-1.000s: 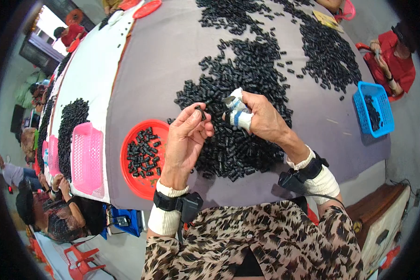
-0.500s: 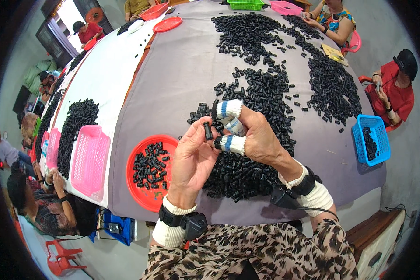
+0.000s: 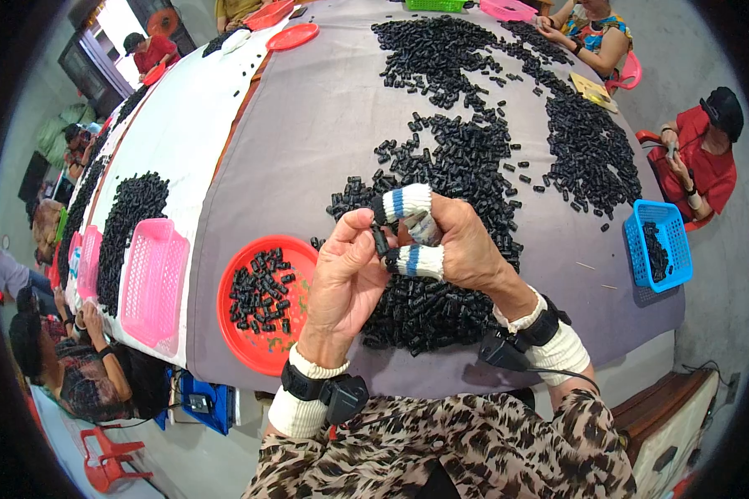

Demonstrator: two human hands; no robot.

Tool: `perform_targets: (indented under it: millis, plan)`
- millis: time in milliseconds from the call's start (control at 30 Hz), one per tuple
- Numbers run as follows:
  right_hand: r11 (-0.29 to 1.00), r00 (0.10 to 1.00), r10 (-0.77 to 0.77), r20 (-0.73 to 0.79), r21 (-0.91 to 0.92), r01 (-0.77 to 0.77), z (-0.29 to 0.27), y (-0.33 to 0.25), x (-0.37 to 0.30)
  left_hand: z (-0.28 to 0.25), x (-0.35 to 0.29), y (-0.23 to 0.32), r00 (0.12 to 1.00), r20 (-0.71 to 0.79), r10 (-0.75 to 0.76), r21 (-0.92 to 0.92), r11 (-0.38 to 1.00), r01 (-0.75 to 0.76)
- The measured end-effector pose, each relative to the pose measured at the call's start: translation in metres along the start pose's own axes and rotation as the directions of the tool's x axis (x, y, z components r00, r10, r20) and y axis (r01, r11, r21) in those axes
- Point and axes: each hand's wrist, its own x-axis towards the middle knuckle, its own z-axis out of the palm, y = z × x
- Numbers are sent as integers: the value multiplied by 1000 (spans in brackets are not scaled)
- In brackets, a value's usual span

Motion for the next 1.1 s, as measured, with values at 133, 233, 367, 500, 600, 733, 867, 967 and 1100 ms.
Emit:
perform_targets:
  millis: [133,233,367,500,600,733,867,967,1100]
  plan:
    - [1000,1000,-9,1,-10,9,0,2,-5,-4,-2,1,999,38,6,122,992,-11]
    - [1000,1000,-19,-2,-3,19,1,3,-6,-4,-3,1,999,49,-4,116,993,-2]
    - [998,998,-67,-5,-17,67,5,5,-7,-4,-6,2,999,36,17,162,986,-23]
    - [992,998,-16,-60,-126,8,4,-5,-6,6,-7,2,999,35,8,131,991,-12]
    - [967,996,61,-64,-244,-75,1,-5,-6,-1,-8,2,996,87,25,97,995,-33]
    - [962,993,112,-21,-247,-114,0,-3,-5,-4,-8,1,996,85,-9,89,996,2]
    - [955,992,126,31,-274,-113,0,-4,-2,-4,-8,3,995,98,-31,110,994,21]
    - [945,991,118,65,-313,-92,-1,-1,0,-2,-11,4,998,63,-26,160,987,15]
    - [926,987,116,113,-371,-67,-5,-3,2,1,-10,3,999,39,-32,198,980,24]
